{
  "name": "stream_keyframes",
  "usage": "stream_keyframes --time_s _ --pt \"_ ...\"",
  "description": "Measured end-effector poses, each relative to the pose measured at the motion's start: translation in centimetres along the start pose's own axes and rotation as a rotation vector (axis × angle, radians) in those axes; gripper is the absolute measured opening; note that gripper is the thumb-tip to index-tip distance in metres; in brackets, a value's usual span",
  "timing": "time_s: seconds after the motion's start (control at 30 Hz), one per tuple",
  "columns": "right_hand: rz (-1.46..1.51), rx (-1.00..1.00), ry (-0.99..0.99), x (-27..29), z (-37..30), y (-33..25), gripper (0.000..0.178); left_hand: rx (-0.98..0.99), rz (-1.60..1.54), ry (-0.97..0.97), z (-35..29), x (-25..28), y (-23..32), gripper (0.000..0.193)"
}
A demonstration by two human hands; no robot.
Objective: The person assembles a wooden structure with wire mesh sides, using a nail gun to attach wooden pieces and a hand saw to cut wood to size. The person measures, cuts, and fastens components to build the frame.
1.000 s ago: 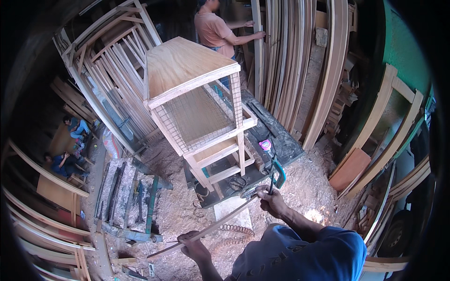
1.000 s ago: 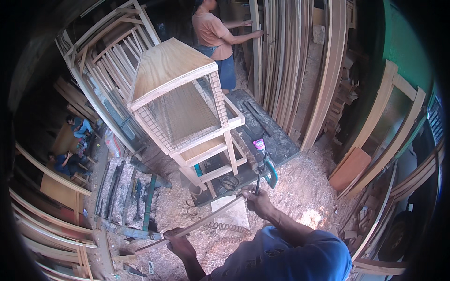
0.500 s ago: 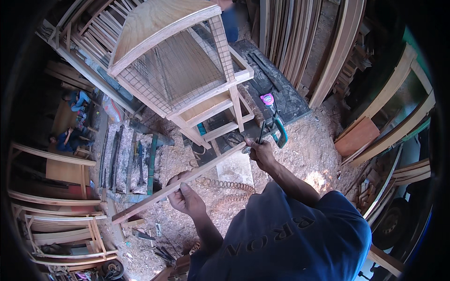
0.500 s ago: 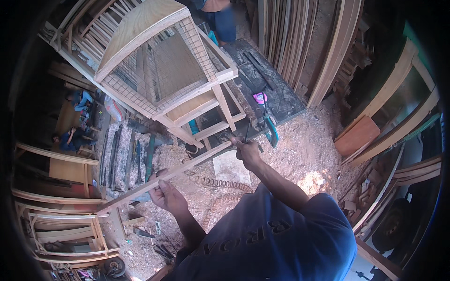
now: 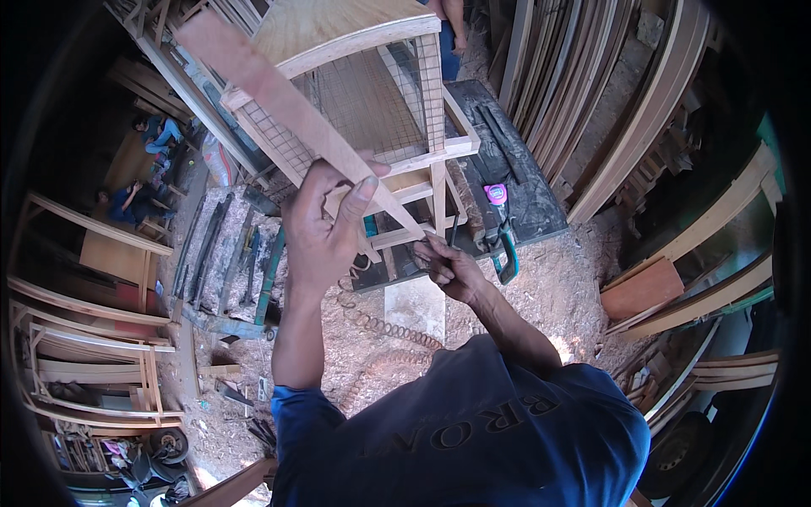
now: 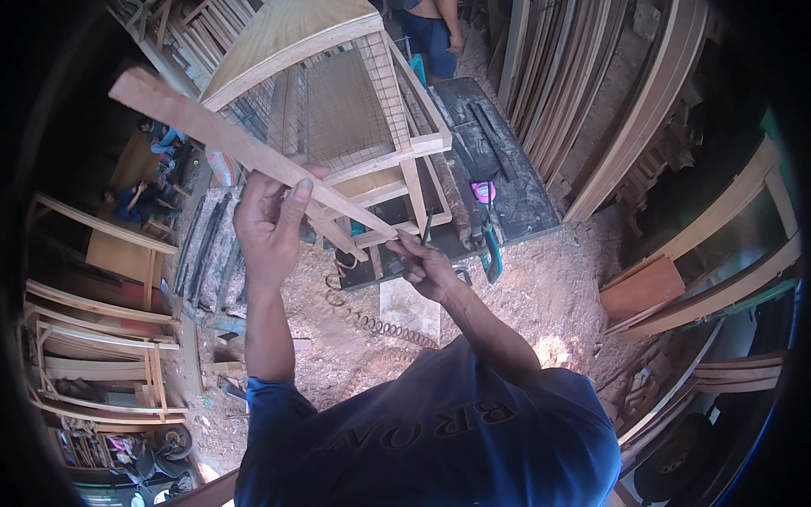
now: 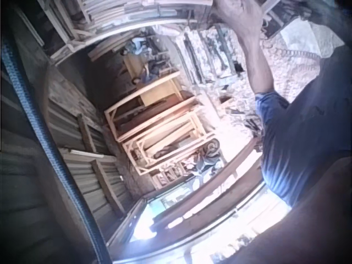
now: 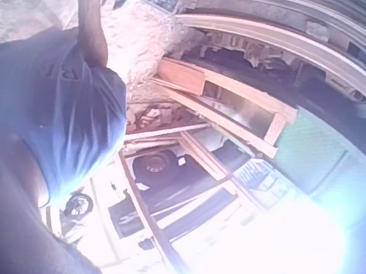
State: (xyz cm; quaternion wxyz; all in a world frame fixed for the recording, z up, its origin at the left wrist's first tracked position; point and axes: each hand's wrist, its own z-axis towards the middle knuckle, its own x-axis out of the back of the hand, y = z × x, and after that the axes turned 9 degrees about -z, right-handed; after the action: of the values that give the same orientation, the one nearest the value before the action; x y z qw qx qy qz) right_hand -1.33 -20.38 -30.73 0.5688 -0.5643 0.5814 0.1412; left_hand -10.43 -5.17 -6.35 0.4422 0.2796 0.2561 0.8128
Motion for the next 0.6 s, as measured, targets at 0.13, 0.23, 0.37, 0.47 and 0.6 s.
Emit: stream_keyframes --time_s 0.13,0.23,0.37,0.47,0.6 --pt "-0.161 0.155 -0.169 -4.4 -0.9 -3.8 0.042 -0.187 0.12 -0.104 7.1 2.3 3.5 0.025" --pt "-0.354 0.264 -0.153 -5.6 -1.5 -5.3 0.041 -0.239 0.08 -0.084 11.3 5.1 5.9 0.026" --pt "-0.573 0.267 -0.091 -2.6 -2.4 -3.8 0.033 -0.225 0.056 0.022 13.5 9.2 7.6 0.03" --pt "-0.674 0.162 0.004 1.3 -3.4 -1.0 0.029 -0.152 0.135 0.17 13.2 11.9 7.1 0.028" --pt "-0.793 -0.024 0.12 4.9 -4.9 2.0 0.023 -0.188 0.218 0.184 13.2 13.7 4.7 0.024"
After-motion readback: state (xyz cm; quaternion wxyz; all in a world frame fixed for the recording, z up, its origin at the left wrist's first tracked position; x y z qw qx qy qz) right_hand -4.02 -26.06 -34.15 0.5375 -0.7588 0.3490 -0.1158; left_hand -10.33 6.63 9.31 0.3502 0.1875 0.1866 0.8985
